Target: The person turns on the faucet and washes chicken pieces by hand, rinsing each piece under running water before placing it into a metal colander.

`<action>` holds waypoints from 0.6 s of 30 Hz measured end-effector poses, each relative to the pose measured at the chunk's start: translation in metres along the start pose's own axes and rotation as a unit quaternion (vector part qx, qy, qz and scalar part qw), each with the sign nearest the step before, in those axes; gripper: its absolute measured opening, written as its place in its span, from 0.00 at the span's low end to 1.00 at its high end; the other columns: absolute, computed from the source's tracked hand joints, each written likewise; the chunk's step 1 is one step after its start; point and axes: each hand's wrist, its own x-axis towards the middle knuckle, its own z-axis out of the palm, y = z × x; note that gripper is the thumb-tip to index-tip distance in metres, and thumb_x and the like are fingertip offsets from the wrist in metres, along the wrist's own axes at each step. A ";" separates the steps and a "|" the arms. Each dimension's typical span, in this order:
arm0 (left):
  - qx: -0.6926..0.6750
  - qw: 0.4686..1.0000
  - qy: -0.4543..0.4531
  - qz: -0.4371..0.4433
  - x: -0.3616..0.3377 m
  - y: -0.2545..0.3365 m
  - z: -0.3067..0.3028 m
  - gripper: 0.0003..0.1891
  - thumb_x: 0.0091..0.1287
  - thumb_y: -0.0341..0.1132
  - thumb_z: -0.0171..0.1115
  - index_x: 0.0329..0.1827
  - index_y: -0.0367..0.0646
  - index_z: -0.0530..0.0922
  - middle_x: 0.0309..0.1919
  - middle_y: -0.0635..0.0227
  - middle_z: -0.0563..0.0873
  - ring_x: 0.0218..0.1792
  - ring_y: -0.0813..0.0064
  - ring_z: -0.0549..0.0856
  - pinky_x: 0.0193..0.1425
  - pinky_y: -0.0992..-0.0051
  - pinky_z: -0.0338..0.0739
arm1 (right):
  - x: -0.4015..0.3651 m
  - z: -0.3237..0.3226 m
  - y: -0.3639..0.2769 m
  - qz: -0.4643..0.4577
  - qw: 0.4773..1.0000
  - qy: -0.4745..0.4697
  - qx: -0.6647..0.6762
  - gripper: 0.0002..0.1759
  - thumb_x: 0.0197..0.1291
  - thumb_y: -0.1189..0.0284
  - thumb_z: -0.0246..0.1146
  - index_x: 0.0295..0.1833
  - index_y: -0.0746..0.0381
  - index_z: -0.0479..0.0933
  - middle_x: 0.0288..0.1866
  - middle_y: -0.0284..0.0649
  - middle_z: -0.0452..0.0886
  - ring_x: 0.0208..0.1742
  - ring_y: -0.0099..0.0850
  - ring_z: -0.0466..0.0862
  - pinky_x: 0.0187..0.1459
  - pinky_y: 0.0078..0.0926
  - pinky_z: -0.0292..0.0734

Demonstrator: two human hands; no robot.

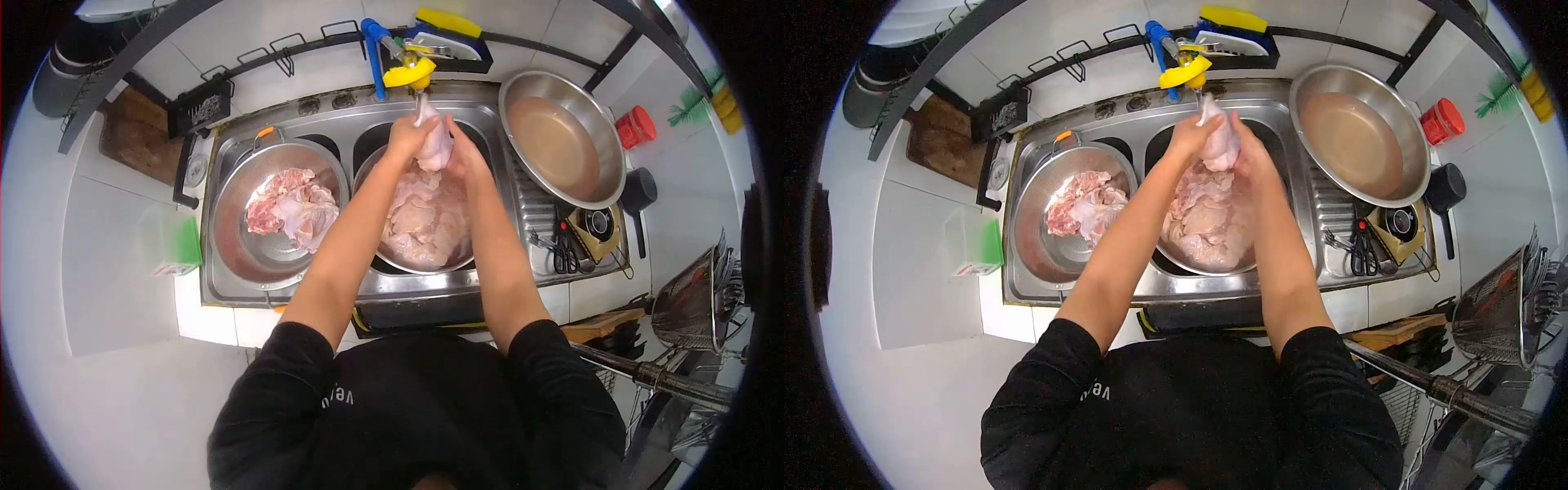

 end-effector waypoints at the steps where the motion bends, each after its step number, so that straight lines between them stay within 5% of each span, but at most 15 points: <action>1: 0.113 0.993 -0.008 0.031 0.017 -0.004 0.000 0.24 0.61 0.48 0.62 0.43 0.30 0.79 0.36 0.54 0.85 0.35 0.62 0.83 0.41 0.67 0.76 | 0.003 -0.006 0.001 0.002 0.999 -0.026 -0.022 0.34 0.62 0.45 0.50 0.63 0.60 0.64 0.57 0.44 0.74 0.53 0.38 0.78 0.51 0.44 0.75; 2: 0.226 0.972 -0.017 0.061 0.035 -0.011 0.002 0.23 0.61 0.47 0.63 0.43 0.30 0.79 0.35 0.56 0.84 0.34 0.70 0.83 0.39 0.69 0.76 | 0.004 -0.010 0.001 0.002 0.998 -0.050 -0.043 0.34 0.62 0.45 0.51 0.64 0.59 0.63 0.57 0.43 0.74 0.53 0.38 0.78 0.51 0.43 0.75; 4: 0.207 0.972 0.012 0.110 0.044 -0.013 0.007 0.21 0.62 0.46 0.61 0.40 0.31 0.80 0.31 0.55 0.84 0.31 0.69 0.82 0.37 0.69 0.75 | -0.008 -0.007 -0.007 -0.013 0.994 0.014 -0.107 0.31 0.62 0.47 0.52 0.62 0.58 0.66 0.56 0.42 0.75 0.52 0.37 0.78 0.50 0.40 0.75; 6: 0.202 0.971 -0.031 0.122 0.043 -0.002 0.003 0.25 0.60 0.50 0.59 0.39 0.29 0.80 0.35 0.40 0.81 0.43 0.46 0.81 0.48 0.61 0.73 | -0.006 -0.017 -0.007 -0.027 0.983 0.076 -0.165 0.29 0.63 0.49 0.53 0.61 0.57 0.69 0.55 0.41 0.76 0.52 0.37 0.78 0.50 0.37 0.74; 8: 0.214 0.969 -0.042 0.121 0.029 0.007 -0.006 0.24 0.60 0.49 0.59 0.39 0.30 0.79 0.35 0.39 0.81 0.42 0.44 0.80 0.47 0.60 0.73 | 0.023 -0.069 0.006 -0.048 0.929 0.105 -0.353 0.25 0.62 0.54 0.56 0.57 0.58 0.73 0.56 0.41 0.76 0.52 0.32 0.78 0.51 0.30 0.71; 9: 0.191 0.972 -0.035 0.129 0.025 0.006 -0.010 0.23 0.61 0.48 0.59 0.40 0.31 0.80 0.33 0.43 0.82 0.38 0.48 0.82 0.44 0.62 0.74 | 0.029 -0.086 0.015 -0.048 0.930 0.104 -0.350 0.25 0.62 0.54 0.56 0.57 0.58 0.73 0.56 0.41 0.76 0.52 0.32 0.78 0.51 0.30 0.71; 11: 0.169 0.976 -0.028 0.137 0.012 0.009 -0.021 0.21 0.61 0.47 0.59 0.40 0.32 0.80 0.32 0.46 0.84 0.35 0.53 0.83 0.42 0.64 0.74 | 0.030 -0.111 0.034 0.025 0.824 0.072 -0.561 0.21 0.60 0.61 0.58 0.56 0.59 0.74 0.55 0.42 0.76 0.54 0.31 0.76 0.53 0.27 0.70; 12: 0.136 0.986 -0.032 0.094 -0.003 0.017 -0.030 0.21 0.62 0.47 0.59 0.40 0.32 0.80 0.30 0.52 0.84 0.32 0.61 0.83 0.39 0.67 0.74 | 0.024 -0.115 0.045 0.027 0.825 0.071 -0.560 0.21 0.60 0.61 0.58 0.56 0.59 0.74 0.55 0.42 0.76 0.54 0.31 0.76 0.53 0.27 0.70; 14: 0.107 0.993 -0.028 0.048 -0.026 0.015 -0.053 0.20 0.63 0.46 0.59 0.39 0.33 0.81 0.28 0.58 0.84 0.29 0.70 0.82 0.37 0.70 0.74 | 0.015 -0.119 0.068 -0.023 0.720 0.136 -0.680 0.21 0.58 0.64 0.59 0.55 0.63 0.74 0.55 0.46 0.76 0.56 0.34 0.75 0.55 0.29 0.69; 16: 0.009 0.999 -0.037 -0.024 -0.044 0.005 -0.083 0.20 0.64 0.46 0.60 0.40 0.34 0.81 0.27 0.65 0.83 0.29 0.80 0.77 0.34 0.75 0.73 | 0.040 -0.160 0.100 -0.106 0.762 0.121 -0.628 0.24 0.58 0.61 0.60 0.56 0.64 0.73 0.57 0.48 0.75 0.58 0.37 0.74 0.57 0.31 0.67; 18: 0.073 0.996 -0.004 -0.047 -0.067 0.004 -0.123 0.22 0.64 0.49 0.59 0.41 0.33 0.81 0.28 0.63 0.83 0.28 0.77 0.78 0.34 0.73 0.73 | 0.044 -0.162 0.111 -0.184 0.794 0.110 -0.568 0.26 0.57 0.59 0.60 0.57 0.65 0.73 0.58 0.51 0.74 0.60 0.40 0.73 0.60 0.34 0.66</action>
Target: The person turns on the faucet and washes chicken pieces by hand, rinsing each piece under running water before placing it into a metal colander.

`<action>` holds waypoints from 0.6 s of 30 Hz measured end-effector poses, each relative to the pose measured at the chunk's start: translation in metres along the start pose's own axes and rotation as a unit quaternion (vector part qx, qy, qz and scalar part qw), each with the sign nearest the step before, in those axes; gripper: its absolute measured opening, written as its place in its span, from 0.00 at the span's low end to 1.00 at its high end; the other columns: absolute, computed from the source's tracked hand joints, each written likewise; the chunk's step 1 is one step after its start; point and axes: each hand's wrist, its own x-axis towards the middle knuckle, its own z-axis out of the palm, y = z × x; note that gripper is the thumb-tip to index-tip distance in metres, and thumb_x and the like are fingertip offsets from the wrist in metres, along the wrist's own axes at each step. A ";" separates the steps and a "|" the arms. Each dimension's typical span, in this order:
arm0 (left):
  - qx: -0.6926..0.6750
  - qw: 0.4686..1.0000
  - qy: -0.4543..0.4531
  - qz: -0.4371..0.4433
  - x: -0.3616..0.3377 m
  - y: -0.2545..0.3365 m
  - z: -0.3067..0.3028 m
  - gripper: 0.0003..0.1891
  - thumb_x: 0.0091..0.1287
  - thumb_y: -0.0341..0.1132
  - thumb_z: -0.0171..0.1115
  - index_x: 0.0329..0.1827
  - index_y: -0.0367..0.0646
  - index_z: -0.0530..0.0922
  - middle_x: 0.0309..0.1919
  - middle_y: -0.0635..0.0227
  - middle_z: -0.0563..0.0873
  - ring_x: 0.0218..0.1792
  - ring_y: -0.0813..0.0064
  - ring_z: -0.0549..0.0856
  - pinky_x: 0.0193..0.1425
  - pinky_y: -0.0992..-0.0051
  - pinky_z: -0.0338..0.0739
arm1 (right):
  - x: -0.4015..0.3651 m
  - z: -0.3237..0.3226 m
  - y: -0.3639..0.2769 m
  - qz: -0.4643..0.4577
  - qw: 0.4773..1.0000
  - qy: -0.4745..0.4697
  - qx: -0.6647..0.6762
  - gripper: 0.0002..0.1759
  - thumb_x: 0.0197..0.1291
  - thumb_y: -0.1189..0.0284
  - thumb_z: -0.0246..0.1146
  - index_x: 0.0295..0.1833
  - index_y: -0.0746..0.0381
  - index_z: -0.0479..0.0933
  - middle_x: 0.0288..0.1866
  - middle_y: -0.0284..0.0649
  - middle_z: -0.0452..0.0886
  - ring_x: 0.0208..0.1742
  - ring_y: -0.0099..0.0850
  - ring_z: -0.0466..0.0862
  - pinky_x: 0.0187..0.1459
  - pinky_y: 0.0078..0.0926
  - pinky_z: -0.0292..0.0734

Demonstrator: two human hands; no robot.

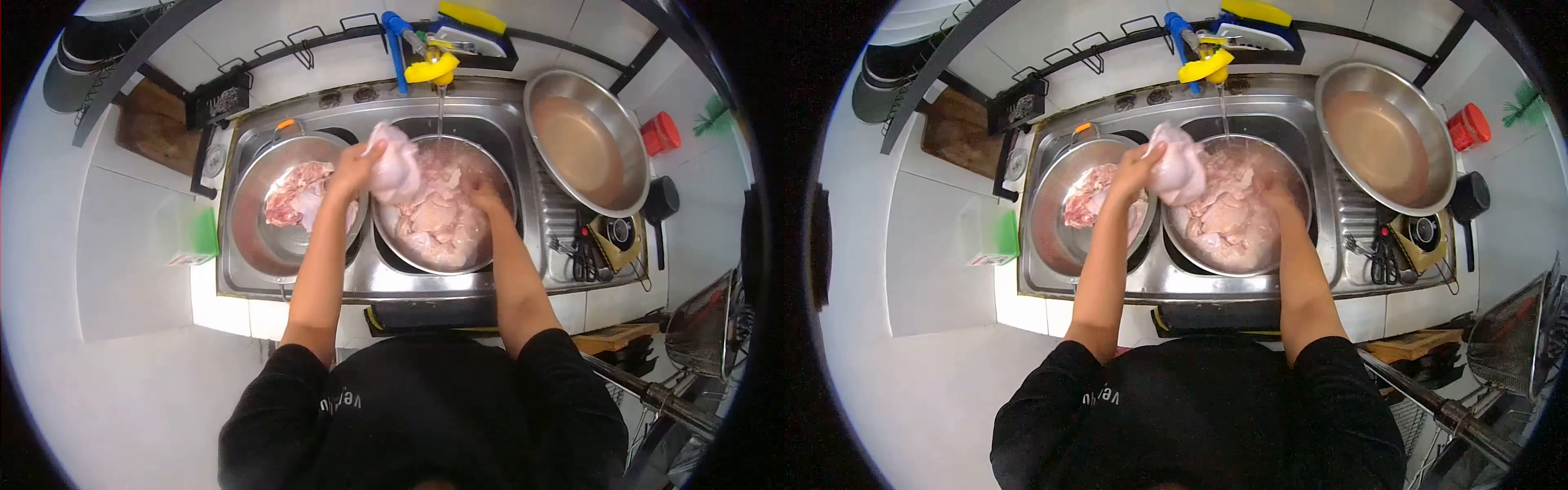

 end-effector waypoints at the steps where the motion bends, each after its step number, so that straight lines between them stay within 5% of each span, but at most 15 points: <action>1: 0.055 0.997 0.023 -0.045 -0.008 -0.007 -0.023 0.24 0.63 0.50 0.58 0.42 0.32 0.80 0.28 0.63 0.83 0.28 0.77 0.79 0.34 0.74 0.74 | -0.008 -0.013 -0.021 0.083 0.996 0.001 -0.029 0.30 0.56 0.56 0.60 0.58 0.66 0.71 0.60 0.53 0.72 0.62 0.42 0.72 0.61 0.34 0.65; 5: 0.166 0.981 0.053 -0.086 -0.044 -0.017 -0.089 0.27 0.62 0.53 0.57 0.42 0.31 0.80 0.30 0.55 0.84 0.31 0.65 0.83 0.39 0.70 0.76 | -0.007 -0.026 -0.048 0.283 0.959 -0.009 -0.022 0.38 0.52 0.48 0.59 0.59 0.68 0.70 0.61 0.57 0.70 0.66 0.44 0.67 0.63 0.34 0.63; 7: 0.459 0.879 0.107 -0.076 -0.040 -0.054 -0.107 0.29 0.61 0.52 0.58 0.49 0.30 0.76 0.44 0.44 0.81 0.44 0.52 0.82 0.50 0.64 0.75 | 0.000 -0.014 -0.043 0.247 0.961 0.030 -0.123 0.37 0.50 0.50 0.62 0.59 0.67 0.71 0.59 0.56 0.71 0.63 0.46 0.70 0.60 0.33 0.66; 8: 0.458 0.879 0.109 -0.074 -0.039 -0.065 -0.101 0.29 0.61 0.52 0.58 0.49 0.30 0.76 0.44 0.44 0.81 0.44 0.52 0.82 0.50 0.64 0.75 | 0.004 -0.009 -0.040 0.209 0.951 0.065 -0.219 0.37 0.48 0.51 0.65 0.58 0.67 0.71 0.58 0.56 0.72 0.60 0.47 0.73 0.57 0.33 0.68; 10: 0.490 0.833 0.235 0.103 -0.038 -0.077 -0.076 0.31 0.60 0.49 0.59 0.57 0.31 0.70 0.57 0.39 0.72 0.56 0.44 0.73 0.61 0.62 0.68 | 0.006 -0.007 -0.043 0.149 0.977 0.027 -0.147 0.33 0.48 0.55 0.66 0.54 0.67 0.72 0.53 0.53 0.76 0.53 0.44 0.76 0.51 0.33 0.71; 12: 0.398 0.903 0.136 0.086 -0.045 -0.049 -0.028 0.31 0.59 0.44 0.61 0.62 0.34 0.66 0.63 0.41 0.65 0.61 0.45 0.69 0.65 0.63 0.64 | 0.014 -0.002 -0.029 0.090 0.993 -0.013 -0.075 0.28 0.47 0.58 0.68 0.49 0.66 0.74 0.47 0.50 0.79 0.47 0.41 0.79 0.46 0.33 0.74; 14: 0.385 0.895 0.067 0.213 -0.036 -0.071 0.014 0.28 0.60 0.41 0.60 0.61 0.36 0.68 0.60 0.43 0.69 0.60 0.46 0.70 0.65 0.63 0.63 | 0.034 0.011 0.015 0.082 0.996 -0.019 0.005 0.20 0.46 0.66 0.68 0.43 0.66 0.74 0.36 0.41 0.80 0.35 0.30 0.79 0.36 0.30 0.74; 17: 0.282 0.933 -0.061 0.216 -0.019 -0.085 0.063 0.26 0.62 0.41 0.59 0.61 0.38 0.69 0.58 0.46 0.73 0.60 0.53 0.72 0.65 0.64 0.64 | 0.029 -0.018 -0.040 0.085 0.996 -0.021 -0.021 0.15 0.46 0.69 0.68 0.38 0.66 0.76 0.28 0.38 0.79 0.30 0.26 0.77 0.33 0.27 0.73; 18: 0.160 0.968 -0.119 0.150 -0.012 -0.084 0.076 0.27 0.65 0.46 0.55 0.62 0.38 0.68 0.59 0.52 0.73 0.60 0.58 0.72 0.65 0.67 0.64 | 0.031 -0.028 -0.054 0.088 0.996 -0.018 -0.023 0.15 0.46 0.69 0.68 0.38 0.66 0.76 0.28 0.38 0.79 0.30 0.26 0.77 0.33 0.27 0.73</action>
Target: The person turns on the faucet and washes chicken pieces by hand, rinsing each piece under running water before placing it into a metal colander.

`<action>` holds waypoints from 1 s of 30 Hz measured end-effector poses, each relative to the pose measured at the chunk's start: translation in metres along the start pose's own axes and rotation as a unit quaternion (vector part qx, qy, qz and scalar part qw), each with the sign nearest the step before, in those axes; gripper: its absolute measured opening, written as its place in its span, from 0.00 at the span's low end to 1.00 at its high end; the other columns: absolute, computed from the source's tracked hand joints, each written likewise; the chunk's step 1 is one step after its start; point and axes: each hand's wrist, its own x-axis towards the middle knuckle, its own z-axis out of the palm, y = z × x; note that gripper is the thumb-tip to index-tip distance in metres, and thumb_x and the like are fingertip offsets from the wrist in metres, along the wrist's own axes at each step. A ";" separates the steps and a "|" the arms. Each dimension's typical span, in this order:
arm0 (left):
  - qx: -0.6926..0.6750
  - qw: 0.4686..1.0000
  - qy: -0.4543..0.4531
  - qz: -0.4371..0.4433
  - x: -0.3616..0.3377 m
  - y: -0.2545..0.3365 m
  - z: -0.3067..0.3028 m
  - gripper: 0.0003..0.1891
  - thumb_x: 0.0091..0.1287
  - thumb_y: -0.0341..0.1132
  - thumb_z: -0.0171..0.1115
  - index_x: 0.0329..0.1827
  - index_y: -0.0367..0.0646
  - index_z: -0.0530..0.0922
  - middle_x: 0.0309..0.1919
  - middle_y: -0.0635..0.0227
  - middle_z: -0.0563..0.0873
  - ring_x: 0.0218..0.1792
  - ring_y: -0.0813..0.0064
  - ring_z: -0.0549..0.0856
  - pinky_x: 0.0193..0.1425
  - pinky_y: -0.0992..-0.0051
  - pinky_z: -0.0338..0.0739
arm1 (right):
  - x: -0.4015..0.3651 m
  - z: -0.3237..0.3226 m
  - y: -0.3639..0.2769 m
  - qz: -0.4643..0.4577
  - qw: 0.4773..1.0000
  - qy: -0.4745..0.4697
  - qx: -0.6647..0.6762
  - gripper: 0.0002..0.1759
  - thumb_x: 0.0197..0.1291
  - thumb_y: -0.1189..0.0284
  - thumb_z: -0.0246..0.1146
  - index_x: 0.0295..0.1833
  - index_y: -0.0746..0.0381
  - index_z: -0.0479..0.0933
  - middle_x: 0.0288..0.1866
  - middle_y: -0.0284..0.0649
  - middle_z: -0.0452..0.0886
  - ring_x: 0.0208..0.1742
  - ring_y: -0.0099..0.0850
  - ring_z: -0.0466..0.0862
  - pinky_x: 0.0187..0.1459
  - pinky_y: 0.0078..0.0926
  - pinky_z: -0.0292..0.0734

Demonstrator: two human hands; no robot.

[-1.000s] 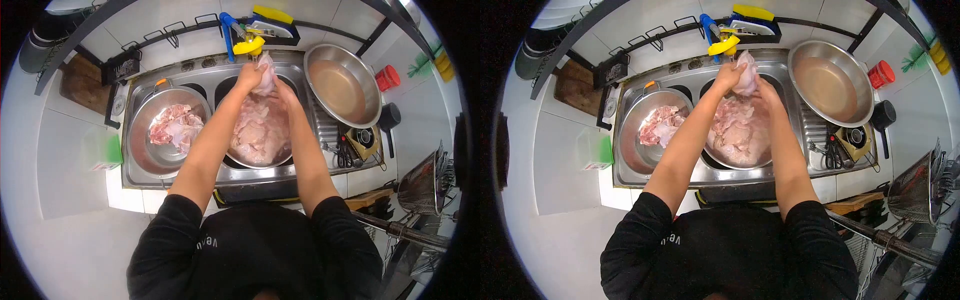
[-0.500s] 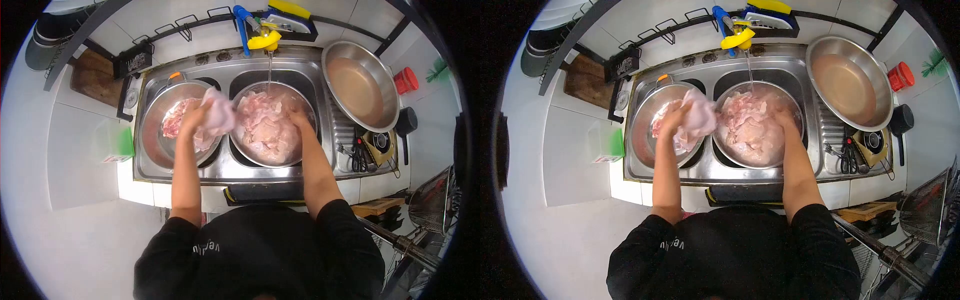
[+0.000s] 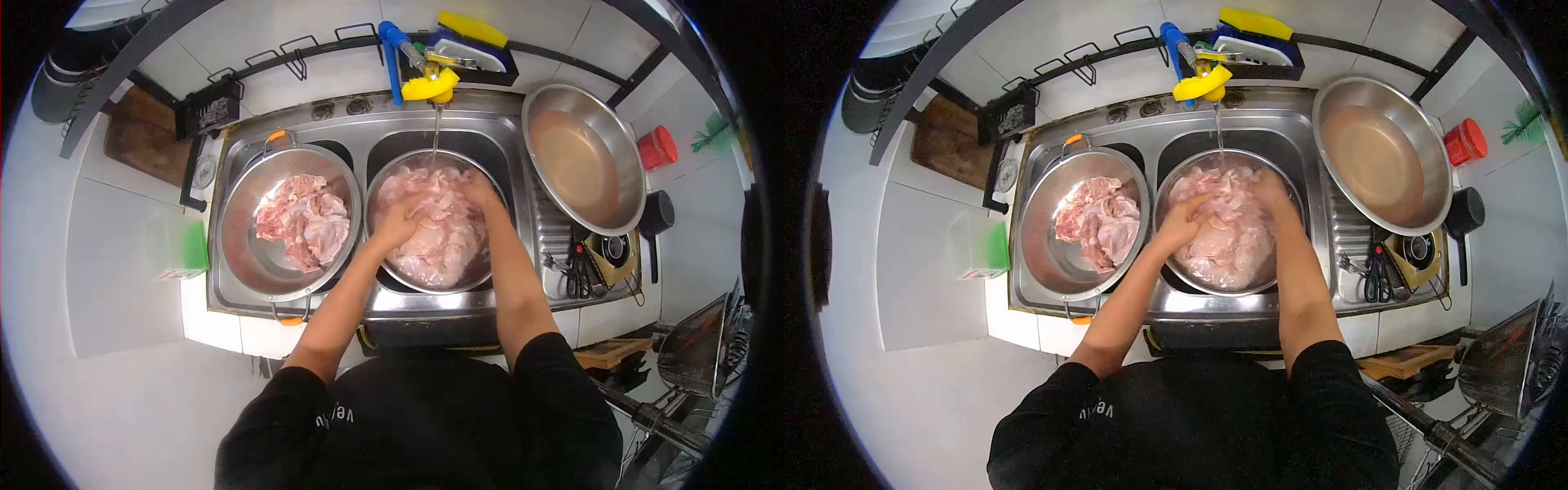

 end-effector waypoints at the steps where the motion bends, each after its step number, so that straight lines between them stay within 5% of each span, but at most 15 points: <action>1: -0.141 0.988 -0.045 -0.046 0.010 0.001 0.008 0.29 0.68 0.50 0.52 0.64 0.38 0.66 0.59 0.57 0.74 0.60 0.63 0.73 0.65 0.70 0.64 | 0.006 -0.011 -0.013 -0.020 0.999 -0.017 -0.029 0.15 0.44 0.67 0.68 0.36 0.65 0.78 0.31 0.43 0.81 0.34 0.32 0.80 0.37 0.30 0.74; 6: -0.363 0.905 -0.063 -0.213 0.058 0.027 0.017 0.40 0.65 0.62 0.47 0.68 0.38 0.57 0.61 0.54 0.70 0.62 0.57 0.70 0.66 0.61 0.62 | -0.013 -0.053 -0.095 -0.142 0.988 -0.042 -0.031 0.14 0.44 0.65 0.68 0.33 0.65 0.80 0.30 0.49 0.83 0.35 0.41 0.84 0.39 0.34 0.76; 8: -0.503 0.802 -0.002 -0.323 0.076 0.036 0.018 0.47 0.60 0.69 0.45 0.68 0.35 0.55 0.62 0.52 0.69 0.62 0.55 0.69 0.66 0.60 0.61 | -0.042 -0.054 -0.131 -0.166 0.982 -0.030 -0.083 0.14 0.44 0.68 0.67 0.34 0.66 0.80 0.31 0.51 0.82 0.36 0.44 0.84 0.40 0.35 0.77; 11: -0.616 0.726 -0.048 -0.303 0.085 0.033 0.010 0.43 0.57 0.69 0.51 0.60 0.34 0.67 0.54 0.52 0.76 0.56 0.57 0.75 0.61 0.57 0.68 | -0.074 -0.018 -0.148 -0.166 0.962 0.023 -0.214 0.10 0.51 0.70 0.60 0.36 0.63 0.81 0.28 0.50 0.81 0.35 0.47 0.82 0.44 0.40 0.75; 13: -0.693 0.651 -0.111 -0.289 0.085 0.032 -0.002 0.29 0.59 0.57 0.60 0.48 0.36 0.75 0.47 0.56 0.81 0.48 0.62 0.81 0.55 0.60 0.75 | -0.091 0.022 -0.121 -0.314 0.914 0.096 -0.238 0.13 0.52 0.70 0.62 0.43 0.63 0.80 0.41 0.55 0.80 0.51 0.47 0.78 0.59 0.39 0.66; 16: -0.674 0.714 -0.075 -0.174 0.081 0.019 0.001 0.21 0.62 0.44 0.61 0.51 0.38 0.74 0.48 0.57 0.81 0.48 0.63 0.81 0.56 0.65 0.76 | -0.137 0.007 -0.138 -0.221 0.972 -0.015 -0.078 0.17 0.55 0.68 0.59 0.50 0.61 0.78 0.46 0.57 0.78 0.59 0.51 0.72 0.66 0.39 0.56; 17: -0.649 0.742 -0.044 -0.162 0.083 0.012 0.000 0.16 0.64 0.36 0.59 0.52 0.39 0.73 0.50 0.57 0.80 0.49 0.64 0.80 0.56 0.66 0.76 | -0.132 0.001 -0.135 -0.218 0.970 0.000 -0.111 0.24 0.58 0.64 0.58 0.60 0.59 0.71 0.53 0.57 0.75 0.62 0.51 0.69 0.68 0.37 0.53; 20: -0.618 0.775 -0.032 -0.128 0.088 0.007 0.008 0.15 0.68 0.36 0.54 0.54 0.38 0.72 0.52 0.60 0.79 0.51 0.68 0.79 0.58 0.68 0.74 | -0.096 0.019 -0.111 -0.243 0.957 0.154 -0.027 0.33 0.60 0.53 0.56 0.68 0.55 0.62 0.59 0.57 0.70 0.60 0.53 0.70 0.64 0.40 0.61; 22: -0.637 0.761 -0.019 -0.121 0.093 0.023 0.006 0.15 0.69 0.36 0.53 0.54 0.39 0.73 0.51 0.61 0.79 0.50 0.70 0.79 0.56 0.70 0.75 | -0.065 0.021 -0.107 -0.231 0.961 0.149 -0.029 0.42 0.58 0.54 0.60 0.72 0.58 0.51 0.65 0.55 0.63 0.66 0.49 0.66 0.63 0.36 0.63; 24: -0.641 0.766 -0.004 -0.037 0.100 0.031 -0.001 0.14 0.69 0.35 0.52 0.54 0.40 0.74 0.49 0.63 0.80 0.48 0.71 0.80 0.51 0.74 0.77 | -0.069 0.002 -0.137 -0.068 0.957 0.022 0.280 0.41 0.57 0.63 0.65 0.70 0.67 0.53 0.65 0.53 0.64 0.62 0.40 0.69 0.59 0.29 0.68; 25: -0.605 0.791 0.058 -0.075 0.104 0.034 -0.004 0.17 0.68 0.37 0.54 0.57 0.40 0.73 0.48 0.63 0.81 0.46 0.74 0.81 0.47 0.76 0.77 | -0.063 0.004 -0.137 -0.114 0.932 -0.005 0.343 0.34 0.56 0.68 0.66 0.64 0.70 0.62 0.57 0.50 0.72 0.53 0.33 0.76 0.50 0.24 0.73; 26: -0.604 0.791 0.061 -0.074 0.106 0.036 -0.010 0.17 0.68 0.37 0.54 0.57 0.40 0.73 0.48 0.63 0.81 0.46 0.74 0.81 0.47 0.76 0.77 | -0.058 0.000 -0.140 -0.115 0.932 -0.008 0.343 0.34 0.56 0.68 0.66 0.64 0.70 0.62 0.57 0.50 0.72 0.53 0.33 0.76 0.50 0.24 0.73; 28: -0.343 0.927 0.126 -0.086 0.110 0.034 -0.024 0.23 0.66 0.42 0.58 0.60 0.38 0.70 0.48 0.62 0.81 0.44 0.74 0.80 0.45 0.75 0.76 | -0.043 -0.008 -0.144 -0.112 0.943 -0.051 0.309 0.23 0.57 0.70 0.65 0.55 0.70 0.72 0.46 0.46 0.79 0.42 0.31 0.80 0.43 0.24 0.76; 29: -0.241 0.956 0.136 -0.096 0.112 0.034 -0.028 0.24 0.66 0.48 0.56 0.58 0.39 0.72 0.47 0.61 0.80 0.45 0.71 0.80 0.45 0.71 0.77 | -0.029 -0.001 -0.144 -0.103 0.935 0.011 0.338 0.09 0.58 0.74 0.62 0.41 0.67 0.80 0.38 0.43 0.83 0.37 0.29 0.81 0.39 0.25 0.75; 30: -0.239 0.956 0.139 -0.094 0.113 0.036 -0.028 0.24 0.66 0.48 0.56 0.58 0.39 0.72 0.47 0.61 0.80 0.45 0.71 0.80 0.45 0.71 0.77 | -0.021 -0.003 -0.149 -0.107 0.935 0.009 0.339 0.09 0.58 0.74 0.62 0.41 0.67 0.80 0.38 0.43 0.83 0.37 0.29 0.81 0.39 0.25 0.75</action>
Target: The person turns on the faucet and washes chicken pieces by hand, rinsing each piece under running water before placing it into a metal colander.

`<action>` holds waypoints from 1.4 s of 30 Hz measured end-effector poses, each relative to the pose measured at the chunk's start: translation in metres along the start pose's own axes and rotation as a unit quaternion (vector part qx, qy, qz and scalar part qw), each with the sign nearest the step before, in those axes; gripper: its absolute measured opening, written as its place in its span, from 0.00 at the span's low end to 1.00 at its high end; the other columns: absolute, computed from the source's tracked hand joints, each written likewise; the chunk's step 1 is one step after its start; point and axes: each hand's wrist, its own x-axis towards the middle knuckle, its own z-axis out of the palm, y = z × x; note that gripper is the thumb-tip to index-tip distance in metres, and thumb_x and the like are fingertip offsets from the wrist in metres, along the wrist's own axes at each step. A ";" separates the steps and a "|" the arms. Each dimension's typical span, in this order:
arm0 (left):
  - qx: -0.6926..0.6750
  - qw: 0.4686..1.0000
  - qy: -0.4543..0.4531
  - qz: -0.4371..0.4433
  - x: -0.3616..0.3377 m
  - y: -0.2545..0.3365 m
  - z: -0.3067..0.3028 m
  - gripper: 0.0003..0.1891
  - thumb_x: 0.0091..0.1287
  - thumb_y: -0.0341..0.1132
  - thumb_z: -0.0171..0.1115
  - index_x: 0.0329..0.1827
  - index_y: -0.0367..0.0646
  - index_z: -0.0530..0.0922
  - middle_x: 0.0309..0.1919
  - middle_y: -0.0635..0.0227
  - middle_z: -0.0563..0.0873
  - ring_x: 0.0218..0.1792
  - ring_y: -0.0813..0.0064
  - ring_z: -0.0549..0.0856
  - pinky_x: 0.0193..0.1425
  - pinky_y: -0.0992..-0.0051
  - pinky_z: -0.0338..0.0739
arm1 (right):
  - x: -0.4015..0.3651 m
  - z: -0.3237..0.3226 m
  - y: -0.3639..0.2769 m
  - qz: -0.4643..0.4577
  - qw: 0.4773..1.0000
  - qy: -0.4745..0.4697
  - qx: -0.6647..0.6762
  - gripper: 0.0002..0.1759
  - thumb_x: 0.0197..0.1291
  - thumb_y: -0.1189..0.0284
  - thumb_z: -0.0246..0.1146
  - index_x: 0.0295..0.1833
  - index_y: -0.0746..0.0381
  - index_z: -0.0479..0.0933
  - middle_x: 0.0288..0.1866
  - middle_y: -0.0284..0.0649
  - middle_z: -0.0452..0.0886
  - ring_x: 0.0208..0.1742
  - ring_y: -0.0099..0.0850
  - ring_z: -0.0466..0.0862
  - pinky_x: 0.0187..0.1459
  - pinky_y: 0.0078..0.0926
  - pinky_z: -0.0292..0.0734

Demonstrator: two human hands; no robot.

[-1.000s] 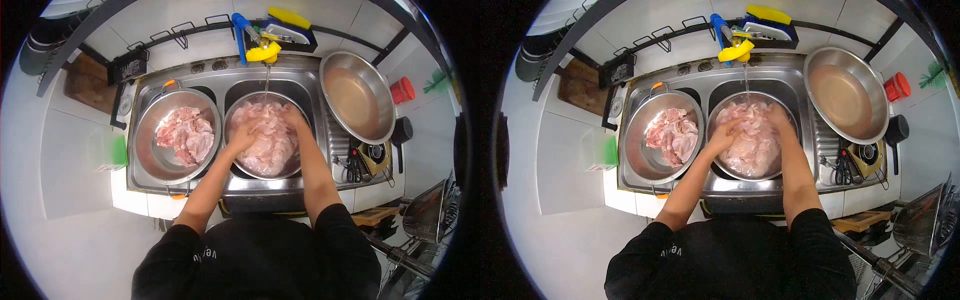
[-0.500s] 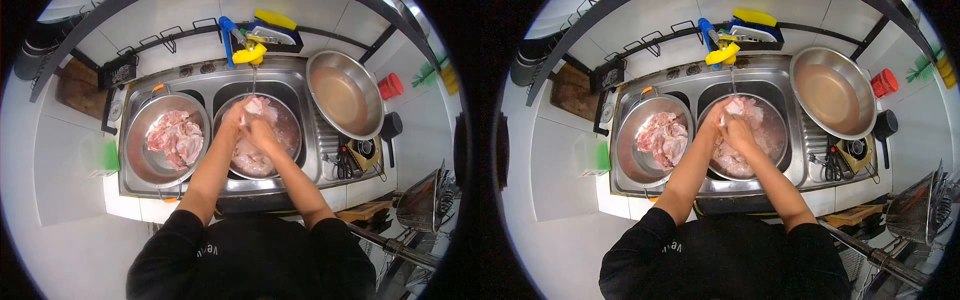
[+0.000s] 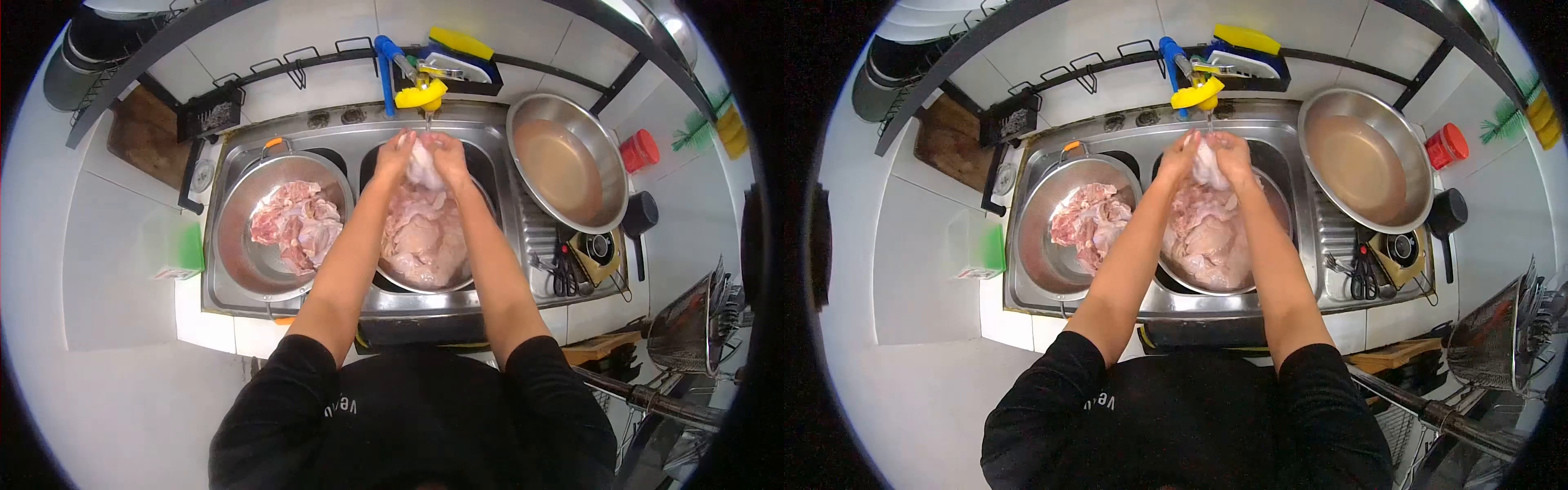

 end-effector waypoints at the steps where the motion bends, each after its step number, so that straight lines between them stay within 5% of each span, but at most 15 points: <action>1: -0.037 0.997 0.023 -0.064 0.001 -0.002 0.005 0.24 0.67 0.49 0.55 0.57 0.39 0.73 0.46 0.59 0.80 0.45 0.70 0.81 0.46 0.69 0.77 | 0.007 0.001 -0.005 -0.053 0.995 0.024 -0.084 0.10 0.59 0.73 0.61 0.42 0.67 0.80 0.39 0.44 0.83 0.37 0.29 0.81 0.39 0.25 0.75; 4: -0.164 0.972 -0.001 -0.170 0.009 -0.008 0.016 0.26 0.68 0.52 0.51 0.50 0.34 0.76 0.46 0.56 0.80 0.47 0.67 0.80 0.46 0.67 0.76 | 0.017 0.006 -0.002 -0.103 0.977 0.064 -0.177 0.14 0.62 0.68 0.58 0.45 0.68 0.78 0.42 0.50 0.82 0.39 0.29 0.82 0.42 0.26 0.74; 6: 0.070 0.976 0.198 -0.057 -0.010 0.025 0.026 0.26 0.69 0.52 0.49 0.43 0.32 0.77 0.41 0.58 0.81 0.41 0.69 0.81 0.41 0.69 0.76 | 0.029 0.010 0.019 -0.080 0.990 0.111 -0.036 0.22 0.61 0.63 0.60 0.55 0.68 0.73 0.46 0.42 0.81 0.44 0.26 0.78 0.47 0.21 0.71; 8: -0.056 0.976 0.211 -0.015 0.034 -0.024 0.017 0.24 0.70 0.50 0.49 0.41 0.32 0.77 0.32 0.61 0.82 0.33 0.72 0.80 0.37 0.71 0.75 | -0.001 0.028 -0.003 -0.073 0.990 0.113 -0.033 0.27 0.61 0.62 0.60 0.59 0.68 0.68 0.48 0.44 0.79 0.49 0.27 0.76 0.51 0.22 0.69; 12: -0.048 0.986 0.156 0.044 0.013 0.000 0.017 0.23 0.70 0.49 0.49 0.39 0.32 0.77 0.28 0.64 0.81 0.30 0.75 0.79 0.38 0.74 0.73 | -0.005 0.021 -0.018 0.016 1.000 0.015 0.003 0.21 0.60 0.61 0.61 0.50 0.68 0.74 0.43 0.42 0.80 0.43 0.31 0.78 0.45 0.25 0.73; 15: 0.012 0.995 0.095 -0.008 -0.021 0.031 0.023 0.31 0.67 0.52 0.52 0.51 0.25 0.73 0.42 0.53 0.83 0.41 0.67 0.81 0.47 0.72 0.73 | 0.028 -0.003 -0.004 0.006 0.995 0.041 -0.089 0.21 0.61 0.58 0.59 0.39 0.69 0.78 0.38 0.42 0.81 0.32 0.32 0.79 0.37 0.27 0.75; 18: -0.146 0.984 0.091 -0.042 -0.014 0.000 0.023 0.25 0.69 0.48 0.52 0.53 0.30 0.72 0.46 0.58 0.81 0.45 0.68 0.80 0.48 0.72 0.74 | 0.042 -0.011 0.010 0.103 0.993 0.062 0.005 0.21 0.63 0.58 0.58 0.43 0.68 0.78 0.39 0.41 0.80 0.30 0.31 0.79 0.33 0.28 0.75; 20: -0.350 0.932 -0.076 -0.056 -0.017 -0.011 0.010 0.19 0.71 0.42 0.50 0.55 0.34 0.70 0.49 0.61 0.79 0.49 0.69 0.79 0.54 0.70 0.74 | 0.022 -0.011 -0.026 0.154 0.985 0.060 0.053 0.22 0.64 0.57 0.56 0.45 0.68 0.77 0.39 0.42 0.80 0.32 0.31 0.80 0.34 0.28 0.76; 25: -0.418 0.901 -0.078 -0.082 -0.026 -0.002 -0.001 0.13 0.70 0.38 0.51 0.50 0.37 0.72 0.45 0.62 0.81 0.47 0.68 0.80 0.51 0.68 0.76 | -0.001 -0.018 -0.047 0.215 0.968 -0.024 0.124 0.23 0.61 0.57 0.60 0.49 0.67 0.75 0.41 0.40 0.80 0.33 0.26 0.79 0.31 0.24 0.75; 27: -0.404 0.907 -0.047 -0.107 -0.026 0.005 -0.007 0.14 0.70 0.37 0.51 0.51 0.37 0.72 0.46 0.61 0.81 0.46 0.67 0.81 0.52 0.66 0.76 | 0.006 -0.023 -0.021 0.055 0.983 -0.151 0.085 0.16 0.61 0.64 0.61 0.46 0.66 0.77 0.40 0.39 0.81 0.34 0.28 0.81 0.35 0.27 0.78; 28: -0.405 0.907 -0.047 -0.107 -0.030 0.012 -0.007 0.14 0.70 0.37 0.51 0.51 0.37 0.72 0.46 0.61 0.81 0.46 0.67 0.81 0.52 0.66 0.76 | 0.006 -0.029 -0.020 0.054 0.983 -0.151 0.085 0.16 0.61 0.64 0.61 0.46 0.66 0.77 0.40 0.39 0.81 0.34 0.28 0.81 0.35 0.27 0.78; 34: -0.379 0.909 -0.137 -0.103 -0.045 0.016 -0.002 0.15 0.68 0.37 0.53 0.51 0.35 0.73 0.46 0.60 0.81 0.46 0.67 0.82 0.52 0.66 0.77 | 0.005 -0.036 -0.016 0.079 0.990 -0.030 0.111 0.13 0.61 0.65 0.62 0.41 0.64 0.79 0.34 0.36 0.82 0.37 0.25 0.80 0.39 0.23 0.76; 37: -0.377 0.912 -0.129 -0.094 -0.045 0.014 0.001 0.14 0.68 0.36 0.54 0.51 0.35 0.74 0.44 0.61 0.82 0.43 0.67 0.83 0.49 0.67 0.78 | -0.002 -0.035 -0.016 0.050 0.999 0.017 0.000 0.13 0.60 0.64 0.61 0.41 0.63 0.81 0.38 0.39 0.81 0.40 0.24 0.78 0.41 0.24 0.73; 39: -0.377 0.917 -0.092 -0.094 -0.042 0.013 0.001 0.12 0.67 0.35 0.56 0.48 0.37 0.75 0.39 0.63 0.83 0.39 0.69 0.83 0.46 0.69 0.79 | -0.008 -0.032 -0.014 -0.286 0.929 0.060 -0.226 0.12 0.55 0.66 0.65 0.43 0.60 0.82 0.41 0.39 0.79 0.41 0.27 0.78 0.42 0.26 0.73; 42: -0.405 0.906 -0.058 -0.106 -0.038 0.007 0.004 0.08 0.64 0.33 0.60 0.42 0.38 0.75 0.35 0.64 0.83 0.35 0.71 0.83 0.42 0.70 0.79 | -0.040 -0.012 -0.024 -0.258 0.949 -0.007 -0.181 0.12 0.49 0.70 0.68 0.42 0.58 0.83 0.44 0.38 0.78 0.43 0.31 0.77 0.42 0.25 0.73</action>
